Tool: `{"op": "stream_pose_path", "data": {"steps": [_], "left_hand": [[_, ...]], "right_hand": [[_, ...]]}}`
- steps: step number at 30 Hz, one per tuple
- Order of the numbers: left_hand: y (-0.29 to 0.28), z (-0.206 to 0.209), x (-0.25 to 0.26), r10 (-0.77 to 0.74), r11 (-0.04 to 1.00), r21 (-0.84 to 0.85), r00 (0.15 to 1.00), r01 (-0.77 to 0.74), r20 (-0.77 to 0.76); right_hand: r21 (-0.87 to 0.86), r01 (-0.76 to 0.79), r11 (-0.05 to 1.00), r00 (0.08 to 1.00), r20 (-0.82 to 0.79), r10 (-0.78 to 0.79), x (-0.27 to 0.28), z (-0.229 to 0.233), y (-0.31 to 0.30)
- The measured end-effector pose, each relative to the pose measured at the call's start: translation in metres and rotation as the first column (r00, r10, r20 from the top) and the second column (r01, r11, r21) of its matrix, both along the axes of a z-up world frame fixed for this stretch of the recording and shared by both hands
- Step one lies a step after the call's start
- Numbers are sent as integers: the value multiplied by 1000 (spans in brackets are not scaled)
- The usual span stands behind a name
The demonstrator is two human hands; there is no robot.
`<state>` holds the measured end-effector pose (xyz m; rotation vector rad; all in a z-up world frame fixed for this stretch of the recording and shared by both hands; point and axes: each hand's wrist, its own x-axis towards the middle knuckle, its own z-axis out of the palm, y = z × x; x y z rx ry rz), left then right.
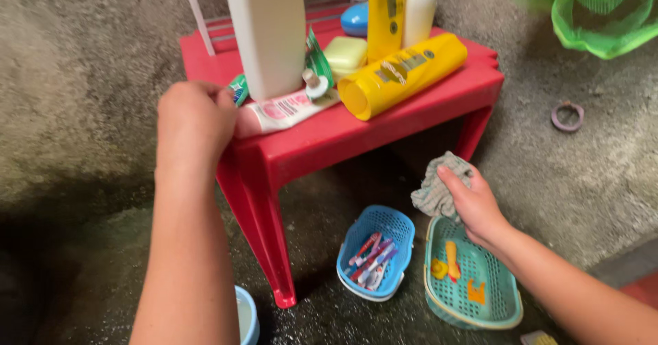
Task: The person wipes a blue soap case, a face cleanser tube, a pump bottle, a yellow shampoo bottle, a white spray bottle, and a toothpaste tube with a gray cloth, placing each on a red plastic table. They then wipe the blue plastic basket and arrange the baskets and toiletries on the table.
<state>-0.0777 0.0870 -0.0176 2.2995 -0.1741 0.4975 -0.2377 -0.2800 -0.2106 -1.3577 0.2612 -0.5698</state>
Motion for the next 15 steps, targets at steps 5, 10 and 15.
{"op": "stream_pose_path", "data": {"steps": [5, 10, 15], "left_hand": [[5, -5, -24, -39, 969, 204, 726, -141, 687], [-40, -43, -91, -120, 905, -129, 534, 406, 837], [-142, -126, -139, -641, 615, -48, 535, 787, 549]], "right_hand": [[-5, 6, 1000, 996, -90, -6, -5, -3, 2], [31, -11, 999, 989, -145, 16, -3, -6, 4], [-24, 25, 999, 993, -115, -27, 6, -14, -11]]}}
